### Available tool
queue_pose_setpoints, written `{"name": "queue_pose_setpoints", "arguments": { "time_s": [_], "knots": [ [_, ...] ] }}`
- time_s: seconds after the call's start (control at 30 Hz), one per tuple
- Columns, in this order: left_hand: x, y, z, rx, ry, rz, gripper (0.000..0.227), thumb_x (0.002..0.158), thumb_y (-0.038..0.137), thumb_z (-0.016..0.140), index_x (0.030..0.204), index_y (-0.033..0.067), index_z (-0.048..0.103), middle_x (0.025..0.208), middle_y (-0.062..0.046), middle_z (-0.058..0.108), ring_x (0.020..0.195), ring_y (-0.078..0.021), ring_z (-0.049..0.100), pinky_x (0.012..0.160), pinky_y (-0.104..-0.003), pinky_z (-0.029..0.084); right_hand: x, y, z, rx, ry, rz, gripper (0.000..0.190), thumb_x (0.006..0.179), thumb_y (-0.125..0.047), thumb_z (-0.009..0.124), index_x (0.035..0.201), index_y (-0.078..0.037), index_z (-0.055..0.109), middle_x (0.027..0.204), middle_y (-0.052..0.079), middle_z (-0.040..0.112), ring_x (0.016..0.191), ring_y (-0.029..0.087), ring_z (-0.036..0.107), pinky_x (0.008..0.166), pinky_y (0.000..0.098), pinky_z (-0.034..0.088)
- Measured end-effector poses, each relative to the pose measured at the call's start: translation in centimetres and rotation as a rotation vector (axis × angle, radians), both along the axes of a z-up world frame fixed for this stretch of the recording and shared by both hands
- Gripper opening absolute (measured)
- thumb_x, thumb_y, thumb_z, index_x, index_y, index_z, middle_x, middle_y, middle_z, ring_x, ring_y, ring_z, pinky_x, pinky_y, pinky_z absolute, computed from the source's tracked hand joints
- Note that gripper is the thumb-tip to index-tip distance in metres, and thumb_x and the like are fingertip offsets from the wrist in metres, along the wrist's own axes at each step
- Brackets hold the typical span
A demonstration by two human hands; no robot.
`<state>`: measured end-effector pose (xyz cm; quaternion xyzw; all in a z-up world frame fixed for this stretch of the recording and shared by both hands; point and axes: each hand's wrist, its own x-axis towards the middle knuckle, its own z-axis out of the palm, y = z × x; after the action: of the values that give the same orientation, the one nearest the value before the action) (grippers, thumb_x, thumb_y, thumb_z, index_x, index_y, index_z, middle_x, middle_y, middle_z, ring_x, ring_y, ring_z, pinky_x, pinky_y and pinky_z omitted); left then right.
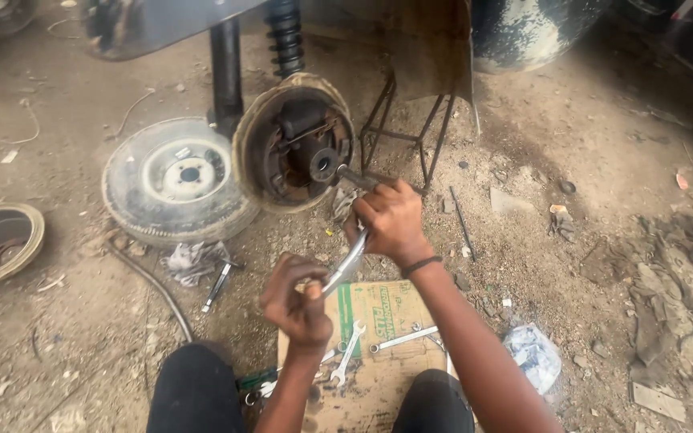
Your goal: The person disassembles a scooter's wheel hub assembly by loosening bolts with a socket wrench and a spanner. After detaching the components, they wipe the metal parts with a cloth and set them on a cardboard sheet.
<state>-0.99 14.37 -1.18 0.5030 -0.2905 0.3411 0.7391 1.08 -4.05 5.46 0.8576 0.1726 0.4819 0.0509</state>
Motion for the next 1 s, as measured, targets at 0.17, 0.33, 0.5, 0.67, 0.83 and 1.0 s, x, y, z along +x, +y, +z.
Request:
{"name": "queue_pose_setpoints", "arguments": {
  "time_s": [0.17, 0.33, 0.5, 0.67, 0.83, 1.0],
  "knots": [
    [-0.6, 1.4, 6.8, 0.009, 0.024, 0.029, 0.043, 0.105, 0.035, 0.060, 0.082, -0.0014, 0.067, 0.065, -0.007, 0.064, 0.057, -0.0125, 0.063, 0.050, -0.027, 0.046, 0.4, 0.9, -0.1, 0.171, -0.037, -0.059, 0.014, 0.070, -0.022, 0.072, 0.063, -0.017, 0.061, 0.057, -0.001, 0.061, 0.054, 0.015, 0.049, 0.057, 0.0342, 0.040],
    [0.5, 1.0, 10.4, 0.199, 0.211, 0.251, 0.034, 0.100, 0.021, 0.067, 0.074, -0.0003, 0.063, 0.051, -0.002, 0.056, 0.046, -0.0084, 0.057, 0.044, -0.026, 0.035, 0.7, 1.9, 0.8, 0.382, -0.093, -0.096, 0.018, 0.072, -0.019, 0.070, 0.061, -0.016, 0.056, 0.056, -0.001, 0.058, 0.055, 0.017, 0.049, 0.057, 0.0354, 0.038],
    [1.1, 1.5, 10.3, 0.322, 0.124, 0.218, 0.031, 0.101, 0.020, 0.068, 0.075, 0.0022, 0.068, 0.058, -0.001, 0.057, 0.048, -0.0069, 0.048, 0.046, -0.027, 0.030, 0.5, 2.2, 0.9, 0.380, -0.116, -0.076, 0.018, 0.075, -0.017, 0.072, 0.063, -0.014, 0.058, 0.054, 0.000, 0.055, 0.056, 0.020, 0.050, 0.057, 0.0374, 0.038],
    [0.5, 2.4, 10.7, 0.386, 0.221, 0.063, 0.027, 0.099, 0.019, 0.069, 0.078, 0.0008, 0.069, 0.059, 0.000, 0.055, 0.054, -0.0078, 0.047, 0.051, -0.029, 0.032, 0.1, 1.9, -0.1, 0.326, -0.080, -0.068, 0.014, 0.073, -0.019, 0.071, 0.067, -0.014, 0.060, 0.062, 0.002, 0.060, 0.061, 0.019, 0.054, 0.060, 0.0372, 0.040],
    [0.5, 2.9, 11.3, 0.512, 0.175, 0.017, 0.030, 0.098, 0.019, 0.072, 0.076, -0.0005, 0.066, 0.057, -0.004, 0.055, 0.052, -0.0110, 0.050, 0.050, -0.031, 0.037, 1.0, 0.3, -1.8, 0.343, 0.026, -0.095, 0.015, 0.081, -0.021, 0.075, 0.069, -0.016, 0.066, 0.064, 0.000, 0.063, 0.062, 0.018, 0.055, 0.063, 0.0377, 0.042],
    [1.0, 3.5, 11.1, 0.575, -0.079, 0.022, 0.024, 0.101, 0.017, 0.070, 0.085, -0.0011, 0.069, 0.069, -0.014, 0.065, 0.058, -0.0206, 0.063, 0.055, -0.036, 0.047, -0.3, -1.8, -1.3, 0.089, 0.027, 0.018, 0.047, 0.057, -0.022, 0.079, 0.101, -0.007, 0.070, 0.097, 0.011, 0.066, 0.091, 0.032, 0.062, 0.079, 0.0462, 0.048]
  ]
}}
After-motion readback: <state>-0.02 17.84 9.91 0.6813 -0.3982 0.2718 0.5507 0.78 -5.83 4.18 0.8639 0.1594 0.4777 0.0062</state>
